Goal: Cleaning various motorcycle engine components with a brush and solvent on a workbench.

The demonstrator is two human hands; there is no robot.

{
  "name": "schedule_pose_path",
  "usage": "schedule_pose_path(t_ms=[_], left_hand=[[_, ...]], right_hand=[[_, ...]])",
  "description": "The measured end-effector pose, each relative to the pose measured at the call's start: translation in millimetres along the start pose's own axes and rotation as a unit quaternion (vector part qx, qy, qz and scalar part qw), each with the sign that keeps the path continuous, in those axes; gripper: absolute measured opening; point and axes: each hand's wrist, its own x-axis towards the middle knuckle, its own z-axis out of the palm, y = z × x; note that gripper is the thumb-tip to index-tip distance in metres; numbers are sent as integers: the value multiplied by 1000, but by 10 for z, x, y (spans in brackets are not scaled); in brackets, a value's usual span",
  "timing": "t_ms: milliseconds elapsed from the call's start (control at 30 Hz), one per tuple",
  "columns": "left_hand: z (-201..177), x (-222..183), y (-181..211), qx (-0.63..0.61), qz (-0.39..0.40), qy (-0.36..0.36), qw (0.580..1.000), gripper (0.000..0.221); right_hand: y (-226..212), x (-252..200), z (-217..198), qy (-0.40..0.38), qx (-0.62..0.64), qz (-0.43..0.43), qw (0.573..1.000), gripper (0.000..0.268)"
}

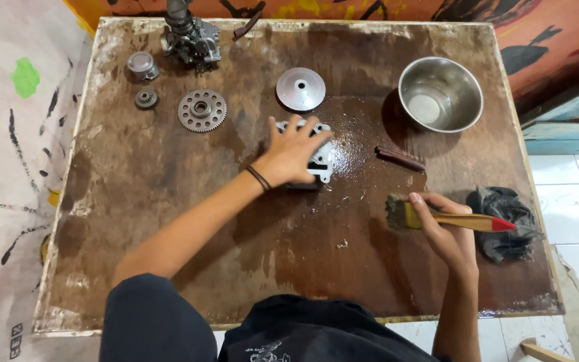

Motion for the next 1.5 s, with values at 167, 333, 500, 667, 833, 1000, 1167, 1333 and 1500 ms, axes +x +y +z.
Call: schedule_pose_path(t_ms=[167,333,500,667,833,1000,1167,1333,1500], left_hand=[[-279,-59,-515,20,-54,-45,997,110],[-400,66,-1193,58,-105,-69,990,114],[-484,411,-1709,145,-198,-107,964,109],[-577,845,-1059,42,-86,-52,994,122],[417,1479,-1082,27,-60,9,998,129],[796,1603,-1077,11,-157,71,985,122],[705,1285,-1039,-30,-180,159,970,117],[557,843,-744,-57,-173,230,956,116],[598,283,-150,-139,-37,214,966,118]], right_hand=[[144,-22,-55,2,14,24,1000,23],[77,-56,-102,4,1,31,1000,23],[163,-107,-159,15,24,32,999,23],[140,-54,-173,14,16,47,999,22],[177,92,-146,5,-3,17,1000,22],[420,810,-338,-2,64,-78,995,23],[889,2079,-435,55,-37,-206,976,24],[1267,2763,-136,-33,-83,-232,969,30],[1778,3014,234,39,-301,-244,921,25]])
